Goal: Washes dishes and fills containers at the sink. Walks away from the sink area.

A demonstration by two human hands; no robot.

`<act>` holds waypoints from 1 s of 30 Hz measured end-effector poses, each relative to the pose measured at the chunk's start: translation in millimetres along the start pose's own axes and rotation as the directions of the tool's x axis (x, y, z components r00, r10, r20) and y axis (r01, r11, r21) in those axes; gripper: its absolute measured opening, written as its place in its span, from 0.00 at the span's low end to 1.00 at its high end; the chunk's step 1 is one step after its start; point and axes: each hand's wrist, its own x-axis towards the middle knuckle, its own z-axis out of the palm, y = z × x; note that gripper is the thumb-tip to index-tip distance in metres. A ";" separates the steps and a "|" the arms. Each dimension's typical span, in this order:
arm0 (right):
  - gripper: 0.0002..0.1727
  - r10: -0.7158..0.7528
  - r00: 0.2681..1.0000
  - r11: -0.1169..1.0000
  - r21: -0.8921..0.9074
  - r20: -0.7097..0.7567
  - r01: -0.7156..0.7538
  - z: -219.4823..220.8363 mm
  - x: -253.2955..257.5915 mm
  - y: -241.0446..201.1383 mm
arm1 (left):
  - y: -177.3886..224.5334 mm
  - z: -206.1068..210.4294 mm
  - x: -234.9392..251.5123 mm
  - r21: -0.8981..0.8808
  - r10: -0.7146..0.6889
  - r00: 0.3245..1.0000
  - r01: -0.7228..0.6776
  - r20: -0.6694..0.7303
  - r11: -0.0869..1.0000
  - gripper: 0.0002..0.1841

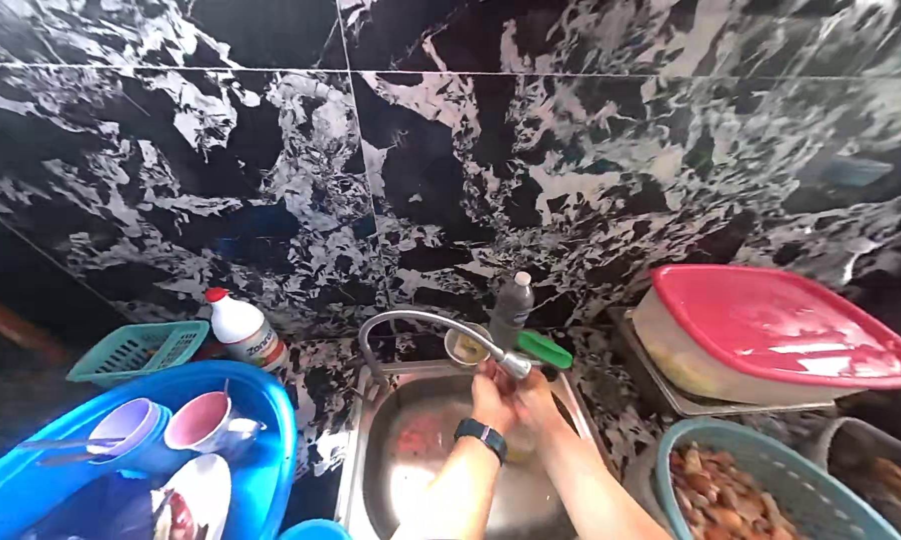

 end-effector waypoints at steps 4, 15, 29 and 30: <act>0.18 0.070 0.998 0.995 0.073 -0.005 -0.069 -5.8 5.9 -3.3 | -13.5 -2.8 5.4 -0.100 0.053 0.997 -0.058 -0.047 0.993 0.26; 0.29 0.196 0.975 0.954 0.249 -0.107 -0.164 -5.3 4.3 -12.6 | -25.4 5.5 -1.5 -0.172 0.155 0.981 -0.173 -0.112 0.970 0.26; 0.27 0.182 0.976 0.953 0.267 -0.122 -0.145 -3.9 -0.1 8.2 | -20.0 -13.1 -1.6 -0.157 0.167 0.979 -0.185 -0.116 0.970 0.26; 0.29 0.171 0.981 0.961 0.238 -0.095 -0.145 -1.4 -0.3 16.4 | -14.7 -18.2 -1.2 -0.159 0.176 0.976 -0.195 -0.125 0.968 0.27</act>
